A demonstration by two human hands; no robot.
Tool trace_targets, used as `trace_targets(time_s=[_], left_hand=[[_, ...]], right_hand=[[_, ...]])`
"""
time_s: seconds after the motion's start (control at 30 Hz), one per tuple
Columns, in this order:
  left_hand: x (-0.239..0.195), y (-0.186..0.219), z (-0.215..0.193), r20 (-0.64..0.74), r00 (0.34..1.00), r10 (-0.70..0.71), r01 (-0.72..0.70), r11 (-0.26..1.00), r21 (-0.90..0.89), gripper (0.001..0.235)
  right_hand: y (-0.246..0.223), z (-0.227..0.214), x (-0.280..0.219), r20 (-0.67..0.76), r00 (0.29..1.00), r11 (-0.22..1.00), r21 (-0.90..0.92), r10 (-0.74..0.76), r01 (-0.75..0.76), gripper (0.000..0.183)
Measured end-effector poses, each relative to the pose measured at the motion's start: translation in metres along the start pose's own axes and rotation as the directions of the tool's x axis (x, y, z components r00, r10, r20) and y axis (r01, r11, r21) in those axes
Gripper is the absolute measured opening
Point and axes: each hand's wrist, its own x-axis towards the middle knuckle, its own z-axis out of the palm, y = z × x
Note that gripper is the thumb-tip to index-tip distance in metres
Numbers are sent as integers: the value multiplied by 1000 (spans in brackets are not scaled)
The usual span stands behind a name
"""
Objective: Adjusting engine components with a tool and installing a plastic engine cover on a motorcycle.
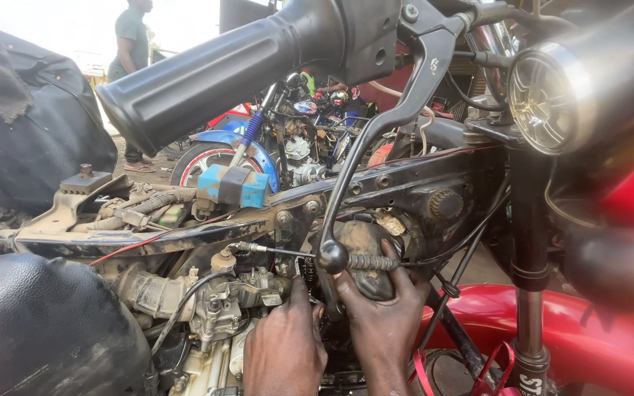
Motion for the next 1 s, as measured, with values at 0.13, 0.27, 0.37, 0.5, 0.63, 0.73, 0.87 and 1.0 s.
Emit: trace_targets(time_s=[0.13,0.27,0.37,0.5,0.63,0.73,0.87,1.0], left_hand=[[-1,1,-2,12,1000,-9,9,1000,-5,65],[2,-2,-3,27,1000,13,-13,1000,5,67],[1,-2,-5,62,998,18,-18,1000,-2,72],[4,-4,-2,48,999,19,-19,1000,0,71],[2,-1,-4,63,998,-6,8,1000,-25,69],[5,-3,-3,33,999,-12,13,999,-30,65],[4,-8,0,34,999,20,-18,998,-54,67],[1,0,-10,65,998,1,4,997,-78,72]], right_hand=[[12,-1,9,37,999,980,198,3,-10,84],[8,9,2,-24,1000,991,130,-7,10,85],[10,13,1,-105,993,999,-5,-44,44,84],[17,10,5,-107,990,994,-77,-90,82,85],[28,3,12,-15,987,983,88,-158,159,79],[23,12,12,-112,964,969,-89,-239,230,77],[13,15,6,-125,985,970,-227,-116,85,84],[27,7,18,-50,973,971,-92,-224,219,78]])
